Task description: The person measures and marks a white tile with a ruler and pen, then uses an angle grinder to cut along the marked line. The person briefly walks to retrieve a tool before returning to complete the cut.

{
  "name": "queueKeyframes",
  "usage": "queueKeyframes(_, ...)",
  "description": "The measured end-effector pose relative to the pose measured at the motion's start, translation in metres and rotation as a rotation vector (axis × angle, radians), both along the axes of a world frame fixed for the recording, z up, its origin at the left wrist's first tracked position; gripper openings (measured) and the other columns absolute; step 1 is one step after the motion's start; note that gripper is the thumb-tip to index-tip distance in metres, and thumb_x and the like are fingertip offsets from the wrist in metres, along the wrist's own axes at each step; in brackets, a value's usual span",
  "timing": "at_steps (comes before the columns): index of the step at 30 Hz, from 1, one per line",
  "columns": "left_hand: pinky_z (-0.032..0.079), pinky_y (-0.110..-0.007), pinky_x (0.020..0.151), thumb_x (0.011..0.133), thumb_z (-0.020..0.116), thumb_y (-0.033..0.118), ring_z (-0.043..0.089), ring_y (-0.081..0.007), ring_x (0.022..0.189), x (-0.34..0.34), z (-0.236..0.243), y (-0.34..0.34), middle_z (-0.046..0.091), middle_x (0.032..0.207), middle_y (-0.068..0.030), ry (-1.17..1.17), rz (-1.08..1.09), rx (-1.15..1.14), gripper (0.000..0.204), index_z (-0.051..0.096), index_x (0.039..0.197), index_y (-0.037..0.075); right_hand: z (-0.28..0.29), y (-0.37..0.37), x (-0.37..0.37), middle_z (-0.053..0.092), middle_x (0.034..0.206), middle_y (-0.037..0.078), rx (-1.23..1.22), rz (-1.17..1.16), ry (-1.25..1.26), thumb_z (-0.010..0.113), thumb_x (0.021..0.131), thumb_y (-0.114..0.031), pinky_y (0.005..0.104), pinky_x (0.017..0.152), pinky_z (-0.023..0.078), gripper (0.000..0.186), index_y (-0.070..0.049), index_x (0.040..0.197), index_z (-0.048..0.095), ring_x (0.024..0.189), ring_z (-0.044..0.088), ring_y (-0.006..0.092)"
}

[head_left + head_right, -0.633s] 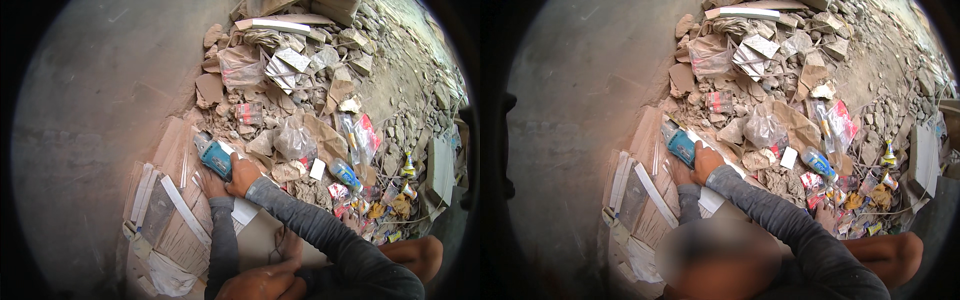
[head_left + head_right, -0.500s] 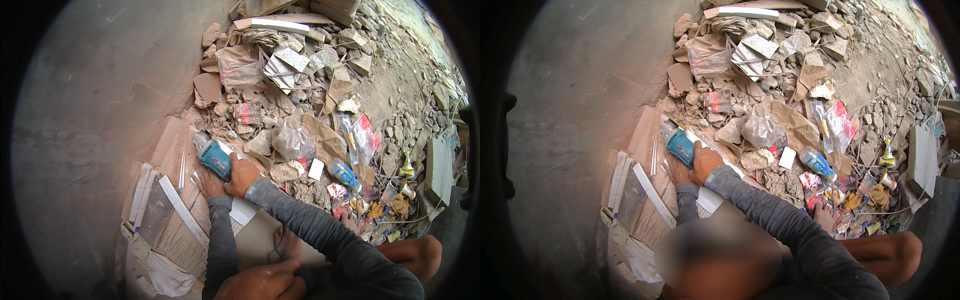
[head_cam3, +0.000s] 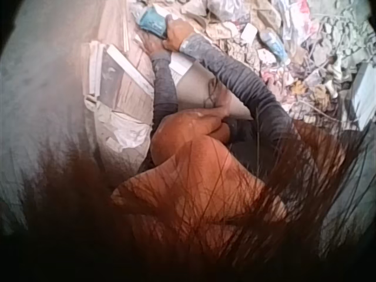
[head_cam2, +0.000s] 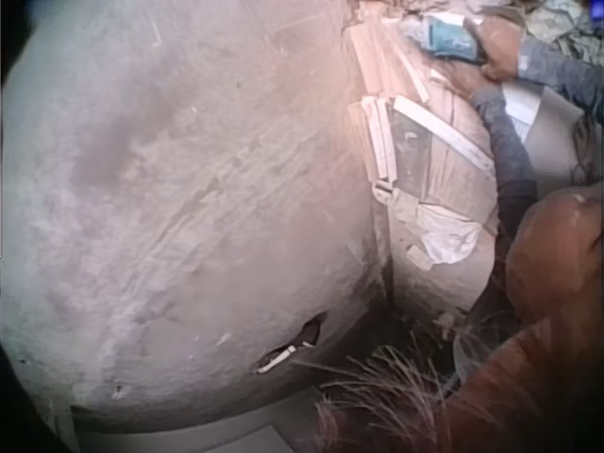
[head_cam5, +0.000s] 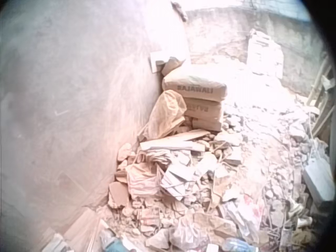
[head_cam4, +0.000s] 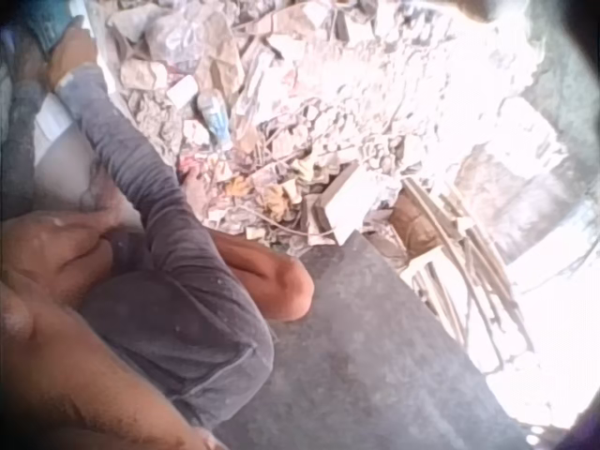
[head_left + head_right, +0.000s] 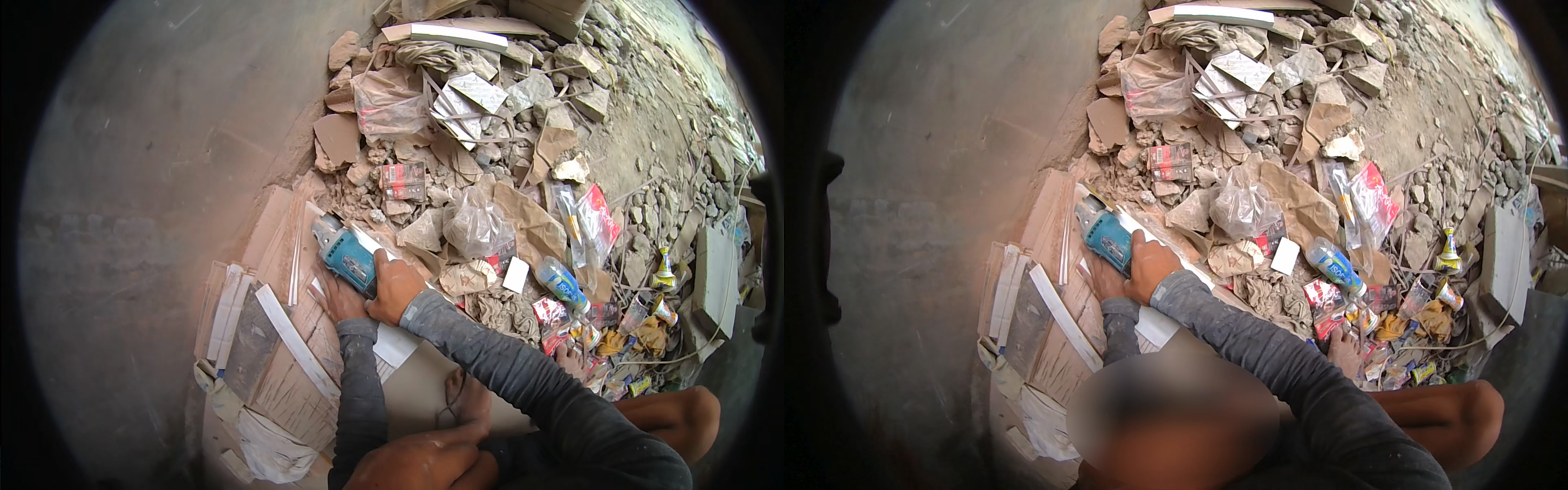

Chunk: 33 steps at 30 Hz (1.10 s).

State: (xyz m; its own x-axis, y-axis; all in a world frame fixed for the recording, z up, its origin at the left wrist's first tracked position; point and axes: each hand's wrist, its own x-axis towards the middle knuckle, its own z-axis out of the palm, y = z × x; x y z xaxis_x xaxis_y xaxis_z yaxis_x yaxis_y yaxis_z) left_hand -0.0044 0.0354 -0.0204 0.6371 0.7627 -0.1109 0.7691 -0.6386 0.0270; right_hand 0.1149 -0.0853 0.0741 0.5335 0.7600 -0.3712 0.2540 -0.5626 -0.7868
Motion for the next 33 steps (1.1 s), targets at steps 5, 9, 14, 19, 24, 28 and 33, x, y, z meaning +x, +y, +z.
queueKeyframes(5,0.006,-0.054,0.129,0.095,0.062,0.035,0.011,-0.0256,0.160,-0.002,-0.008,0.001,0.019,0.173,-0.0072,0.037,0.002,0.024,0.072,0.038,0.159,0.014,-0.003,-0.001,-0.002,0.066,0.093,0.037,0.009,-0.021,0.000,0.079,0.071,-0.023,0.0548,0.082,0.056,0.068,0.010,0.120,0.045,0.088,0.068,0.0516)
queueKeyframes(9,0.006,-0.055,0.129,0.095,0.061,0.039,0.011,-0.0254,0.161,0.000,-0.007,0.001,0.019,0.173,-0.0068,0.036,-0.002,0.032,0.073,0.038,0.159,0.015,-0.004,-0.002,-0.002,0.066,0.094,0.036,-0.001,-0.014,0.003,0.079,0.071,-0.024,0.0548,0.082,0.056,0.069,0.010,0.121,0.045,0.088,0.068,0.0511)
queueKeyframes(14,0.005,-0.059,0.127,0.097,0.055,0.035,0.017,-0.0318,0.159,0.002,0.007,0.000,0.028,0.169,-0.0157,-0.229,-0.068,-0.070,0.070,0.037,0.158,0.005,-0.009,-0.005,-0.004,0.066,0.089,0.034,0.047,-0.052,-0.064,0.080,0.070,-0.024,0.0552,0.081,0.055,0.066,0.009,0.116,0.047,0.086,0.068,0.0510)
queueKeyframes(19,0.030,-0.051,0.122,0.098,0.054,0.013,0.040,-0.0457,0.144,-0.035,0.034,-0.007,0.044,0.155,-0.0294,-0.760,0.108,-0.074,0.057,0.044,0.151,-0.005,-0.009,-0.019,0.000,0.066,0.081,0.031,0.143,-0.097,-0.155,0.083,0.066,-0.025,0.0543,0.076,0.055,0.065,0.006,0.111,0.049,0.082,0.067,0.0514)
queueKeyframes(24,0.023,-0.054,0.124,0.102,0.048,0.024,0.033,-0.0443,0.149,-0.078,0.053,-0.060,0.035,0.159,-0.0300,-0.673,0.270,-0.136,0.066,0.029,0.156,-0.009,0.001,-0.031,0.016,0.066,0.079,0.030,0.142,-0.112,-0.275,0.084,0.067,-0.026,0.0537,0.074,0.056,0.061,0.004,0.106,0.049,0.079,0.067,0.0515)
queueKeyframes(28,0.010,-0.058,0.126,0.105,0.047,0.035,0.018,-0.0429,0.156,-0.100,0.057,-0.116,0.020,0.167,-0.0291,-0.417,0.157,-0.129,0.077,0.017,0.160,-0.009,0.010,-0.034,0.028,0.066,0.079,0.030,0.183,-0.164,-0.323,0.085,0.065,-0.025,0.0542,0.073,0.054,0.060,0.003,0.105,0.050,0.078,0.066,0.0515)
queueKeyframes(33,0.005,-0.062,0.125,0.105,0.044,0.045,0.012,-0.0419,0.158,-0.107,0.056,-0.133,0.017,0.170,-0.0235,-0.212,0.145,-0.233,0.081,0.018,0.161,-0.007,0.012,-0.041,0.037,0.068,0.084,0.028,0.206,-0.217,-0.360,0.084,0.064,-0.025,0.0540,0.075,0.054,0.058,0.002,0.105,0.054,0.080,0.066,0.0510)
